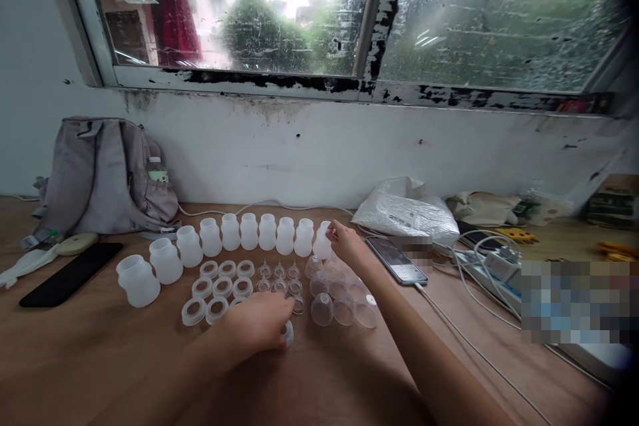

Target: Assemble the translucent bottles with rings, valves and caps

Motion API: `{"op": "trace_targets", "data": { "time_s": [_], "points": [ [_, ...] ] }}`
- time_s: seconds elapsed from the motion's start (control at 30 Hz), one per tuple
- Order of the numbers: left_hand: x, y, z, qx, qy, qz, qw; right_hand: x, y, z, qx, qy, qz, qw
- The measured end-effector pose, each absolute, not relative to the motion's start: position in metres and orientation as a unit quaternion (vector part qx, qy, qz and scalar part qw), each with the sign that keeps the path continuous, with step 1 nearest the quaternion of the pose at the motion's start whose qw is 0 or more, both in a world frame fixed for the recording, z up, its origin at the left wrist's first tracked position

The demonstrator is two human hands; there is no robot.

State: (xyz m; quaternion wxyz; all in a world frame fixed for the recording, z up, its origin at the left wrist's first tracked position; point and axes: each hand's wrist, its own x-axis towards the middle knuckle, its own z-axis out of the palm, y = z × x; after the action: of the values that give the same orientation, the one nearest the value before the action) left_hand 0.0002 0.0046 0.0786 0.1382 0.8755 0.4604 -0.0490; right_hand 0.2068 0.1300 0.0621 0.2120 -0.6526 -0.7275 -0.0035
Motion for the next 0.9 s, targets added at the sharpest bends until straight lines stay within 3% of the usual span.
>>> {"op": "trace_targets", "data": {
  "time_s": [0.2,0.33,0.43,0.57,0.9],
  "points": [
    [-0.005,0.008,0.089,0.889,0.435,0.003,0.144,0.209,0.131,0.065,-0.662,-0.715,0.012,0.226],
    [-0.016,0.017,0.11,0.864,0.462,0.137,0.144,0.203,0.12,0.083,-0.661,-0.678,0.045,0.318],
    [-0.023,0.027,0.12,0.828,0.493,0.242,0.116,0.186,0.099,0.103,-0.542,-0.72,0.221,0.374],
    [-0.028,0.036,0.121,0.8,0.493,0.331,0.088,0.158,0.066,0.117,-0.369,-0.758,0.415,0.341],
    [-0.028,0.048,0.106,0.792,0.454,0.396,0.094,0.146,0.064,0.104,-0.34,-0.801,0.357,0.34]
  ]
}}
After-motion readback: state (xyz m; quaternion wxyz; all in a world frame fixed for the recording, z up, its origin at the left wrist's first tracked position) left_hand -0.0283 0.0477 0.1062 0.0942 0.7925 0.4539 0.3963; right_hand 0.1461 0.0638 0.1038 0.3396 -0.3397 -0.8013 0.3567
